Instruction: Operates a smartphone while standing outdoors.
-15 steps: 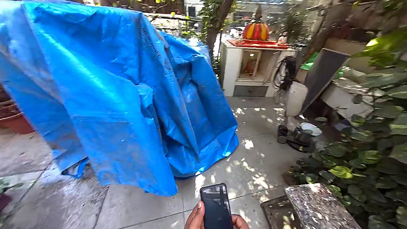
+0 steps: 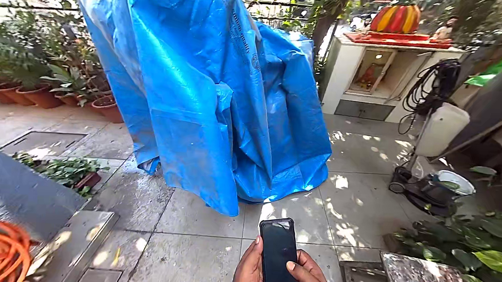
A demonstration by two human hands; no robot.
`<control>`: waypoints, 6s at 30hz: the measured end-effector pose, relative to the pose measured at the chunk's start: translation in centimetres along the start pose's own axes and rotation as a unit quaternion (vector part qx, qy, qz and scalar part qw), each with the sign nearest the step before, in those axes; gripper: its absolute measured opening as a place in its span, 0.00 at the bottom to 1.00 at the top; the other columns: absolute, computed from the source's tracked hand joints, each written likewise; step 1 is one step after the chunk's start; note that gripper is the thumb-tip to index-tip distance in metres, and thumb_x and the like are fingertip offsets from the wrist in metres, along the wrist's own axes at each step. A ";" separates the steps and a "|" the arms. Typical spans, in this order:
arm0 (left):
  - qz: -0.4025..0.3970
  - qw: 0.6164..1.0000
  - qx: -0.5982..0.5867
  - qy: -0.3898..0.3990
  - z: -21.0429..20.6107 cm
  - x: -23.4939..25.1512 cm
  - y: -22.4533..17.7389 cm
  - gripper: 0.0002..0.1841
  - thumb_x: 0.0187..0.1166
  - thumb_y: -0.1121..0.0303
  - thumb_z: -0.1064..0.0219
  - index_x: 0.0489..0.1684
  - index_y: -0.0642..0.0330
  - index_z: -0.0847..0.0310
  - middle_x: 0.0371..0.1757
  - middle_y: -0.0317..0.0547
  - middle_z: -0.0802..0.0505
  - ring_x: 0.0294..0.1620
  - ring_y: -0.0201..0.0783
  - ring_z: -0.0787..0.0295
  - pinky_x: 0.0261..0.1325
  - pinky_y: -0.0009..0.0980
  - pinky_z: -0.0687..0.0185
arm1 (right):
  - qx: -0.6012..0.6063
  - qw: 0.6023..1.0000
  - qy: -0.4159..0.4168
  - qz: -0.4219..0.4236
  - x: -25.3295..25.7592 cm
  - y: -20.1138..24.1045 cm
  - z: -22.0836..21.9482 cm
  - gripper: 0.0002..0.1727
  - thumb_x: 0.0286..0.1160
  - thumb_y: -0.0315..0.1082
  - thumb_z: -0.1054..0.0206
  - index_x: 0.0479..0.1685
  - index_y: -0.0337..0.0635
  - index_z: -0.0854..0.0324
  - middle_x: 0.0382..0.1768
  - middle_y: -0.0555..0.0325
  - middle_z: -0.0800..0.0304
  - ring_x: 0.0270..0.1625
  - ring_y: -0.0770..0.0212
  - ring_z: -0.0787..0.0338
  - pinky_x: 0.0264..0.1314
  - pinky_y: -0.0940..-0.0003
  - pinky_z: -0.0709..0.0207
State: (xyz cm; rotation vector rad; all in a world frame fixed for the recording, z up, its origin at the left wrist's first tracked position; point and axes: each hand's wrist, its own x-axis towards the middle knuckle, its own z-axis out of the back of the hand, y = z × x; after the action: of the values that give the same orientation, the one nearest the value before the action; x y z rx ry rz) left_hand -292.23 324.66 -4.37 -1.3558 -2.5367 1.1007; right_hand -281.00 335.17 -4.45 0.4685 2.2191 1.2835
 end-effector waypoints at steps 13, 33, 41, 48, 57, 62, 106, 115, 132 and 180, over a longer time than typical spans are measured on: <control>-0.039 0.997 -0.032 -0.054 1.5 -2.3 0.6 0.28 0.94 0.52 0.62 0.76 0.67 0.32 0.63 0.65 0.10 0.65 0.54 0.11 0.71 0.52 0.17 | 0.003 0.996 0.059 -0.062 0.8 -1.2 -0.1 0.10 0.82 0.33 0.41 0.48 0.33 0.25 0.40 0.43 0.09 0.43 0.55 0.07 0.50 0.58 0.11; -0.059 0.996 0.023 -0.061 2.0 -2.4 0.3 0.27 0.94 0.54 0.61 0.74 0.71 0.32 0.60 0.66 0.10 0.63 0.54 0.10 0.70 0.51 0.16 | -0.042 0.995 0.037 -0.081 1.8 -1.2 -1.2 0.25 0.86 0.52 0.41 0.47 0.33 0.20 0.41 0.41 0.07 0.44 0.51 0.05 0.49 0.54 0.10; -0.048 0.997 0.024 -0.050 2.1 -2.2 0.4 0.27 0.94 0.55 0.60 0.73 0.71 0.31 0.59 0.66 0.10 0.62 0.53 0.09 0.69 0.50 0.15 | -0.036 0.994 0.037 -0.098 1.7 -1.2 -1.0 0.20 0.84 0.45 0.35 0.50 0.31 0.19 0.42 0.39 0.06 0.43 0.50 0.04 0.48 0.55 0.08; -0.047 0.996 0.025 -0.066 2.2 -1.8 0.0 0.27 0.95 0.55 0.62 0.74 0.71 0.32 0.61 0.67 0.10 0.63 0.54 0.10 0.70 0.50 0.16 | -0.024 0.992 0.075 -0.093 1.5 -1.1 -0.6 0.16 0.66 0.18 0.35 0.54 0.30 0.25 0.45 0.40 0.08 0.45 0.52 0.05 0.47 0.57 0.10; -0.041 0.996 0.020 -0.079 2.3 -1.4 -0.3 0.28 0.95 0.55 0.63 0.75 0.71 0.32 0.61 0.67 0.10 0.63 0.54 0.10 0.70 0.50 0.16 | -0.022 0.991 0.086 -0.099 1.7 -0.9 -0.8 0.17 0.64 0.19 0.36 0.54 0.31 0.27 0.45 0.39 0.08 0.45 0.51 0.06 0.47 0.56 0.10; -0.036 0.996 0.015 -0.081 2.3 -1.4 -0.4 0.28 0.95 0.55 0.64 0.75 0.70 0.33 0.61 0.66 0.10 0.63 0.54 0.10 0.69 0.50 0.15 | -0.027 0.991 0.088 -0.098 1.8 -1.2 -0.9 0.18 0.63 0.19 0.36 0.55 0.30 0.27 0.46 0.39 0.08 0.46 0.51 0.06 0.48 0.56 0.10; -0.025 0.997 0.021 -0.063 3.0 -1.9 -0.1 0.29 0.96 0.55 0.65 0.75 0.72 0.33 0.62 0.68 0.11 0.64 0.55 0.11 0.71 0.50 0.17 | -0.008 0.988 0.074 -0.134 1.7 -1.9 -0.6 0.14 0.77 0.28 0.33 0.57 0.29 0.20 0.49 0.38 0.08 0.50 0.50 0.05 0.57 0.55 0.10; -0.021 0.997 0.018 -0.068 2.8 -1.7 -0.2 0.29 0.96 0.55 0.66 0.75 0.72 0.33 0.61 0.68 0.11 0.64 0.54 0.11 0.71 0.49 0.16 | -0.001 0.987 0.076 -0.141 1.8 -1.7 -0.6 0.16 0.78 0.31 0.31 0.58 0.29 0.20 0.49 0.37 0.08 0.50 0.49 0.05 0.56 0.54 0.10; -0.015 0.997 0.010 -0.076 2.8 -1.6 0.0 0.29 0.95 0.55 0.65 0.76 0.71 0.34 0.62 0.68 0.11 0.65 0.55 0.11 0.71 0.51 0.17 | 0.011 0.986 0.106 -0.127 1.8 -1.9 -0.1 0.24 0.55 0.14 0.32 0.58 0.27 0.23 0.49 0.37 0.08 0.49 0.51 0.06 0.53 0.56 0.10; -0.013 0.996 0.019 -0.089 2.8 -1.5 -0.1 0.29 0.96 0.56 0.65 0.78 0.72 0.35 0.64 0.68 0.12 0.67 0.55 0.13 0.72 0.50 0.18 | -0.011 0.985 0.087 -0.149 2.1 -1.6 -0.3 0.16 0.75 0.26 0.32 0.59 0.29 0.21 0.50 0.37 0.08 0.51 0.49 0.06 0.57 0.54 0.10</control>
State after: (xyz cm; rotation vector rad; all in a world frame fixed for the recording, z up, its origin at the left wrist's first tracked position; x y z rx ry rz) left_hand -292.38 321.89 -6.02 -1.2651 -2.6301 1.3141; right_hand -282.95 335.29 -6.32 0.0111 2.3068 1.2244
